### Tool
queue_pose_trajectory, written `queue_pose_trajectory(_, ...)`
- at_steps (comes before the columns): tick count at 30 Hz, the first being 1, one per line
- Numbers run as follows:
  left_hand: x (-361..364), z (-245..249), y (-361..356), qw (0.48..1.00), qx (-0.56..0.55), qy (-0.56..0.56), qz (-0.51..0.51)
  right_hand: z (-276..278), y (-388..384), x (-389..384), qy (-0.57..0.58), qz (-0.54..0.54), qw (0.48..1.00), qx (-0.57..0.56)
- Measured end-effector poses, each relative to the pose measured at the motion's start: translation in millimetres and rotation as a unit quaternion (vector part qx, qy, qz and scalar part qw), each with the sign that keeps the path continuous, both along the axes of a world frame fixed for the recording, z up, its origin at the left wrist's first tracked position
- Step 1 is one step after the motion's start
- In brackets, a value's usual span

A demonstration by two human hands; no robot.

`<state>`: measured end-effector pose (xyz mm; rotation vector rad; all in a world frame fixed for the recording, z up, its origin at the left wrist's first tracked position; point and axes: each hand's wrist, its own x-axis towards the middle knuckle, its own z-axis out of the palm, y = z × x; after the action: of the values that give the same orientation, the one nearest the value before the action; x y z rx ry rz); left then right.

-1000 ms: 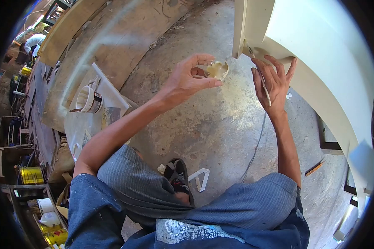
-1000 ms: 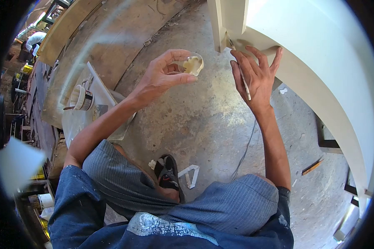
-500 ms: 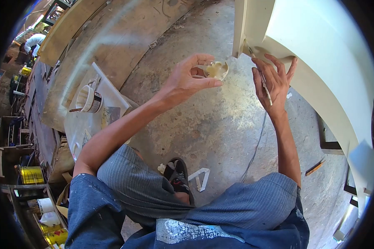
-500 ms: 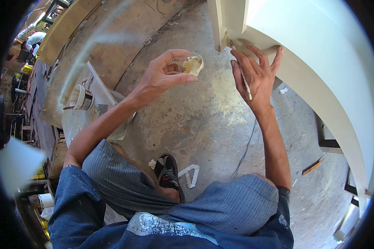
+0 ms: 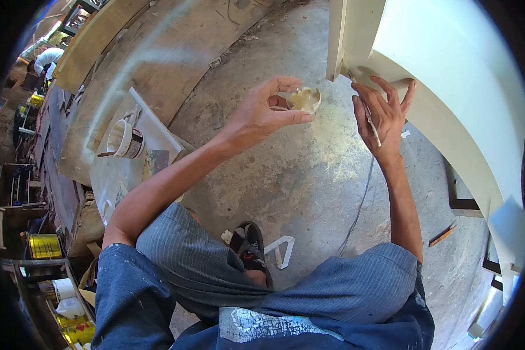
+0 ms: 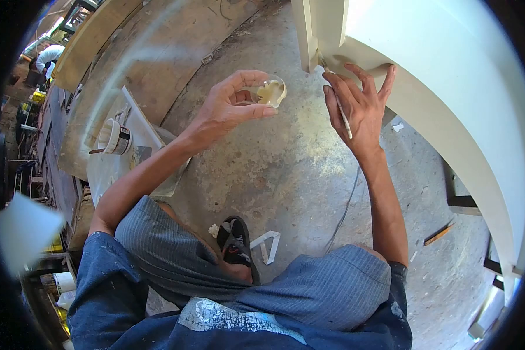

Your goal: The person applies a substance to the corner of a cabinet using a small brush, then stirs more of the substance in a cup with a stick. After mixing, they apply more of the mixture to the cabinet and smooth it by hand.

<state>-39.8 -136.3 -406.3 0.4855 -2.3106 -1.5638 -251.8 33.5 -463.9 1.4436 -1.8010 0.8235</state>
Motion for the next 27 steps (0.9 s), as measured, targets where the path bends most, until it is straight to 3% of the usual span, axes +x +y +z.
queue_pose_trajectory(27, 2.0, 0.8, -0.3, 1.000, 0.010, -0.019, -0.005, -6.5, 0.1, 0.7, 0.004, 0.001, 1.000, 0.010)
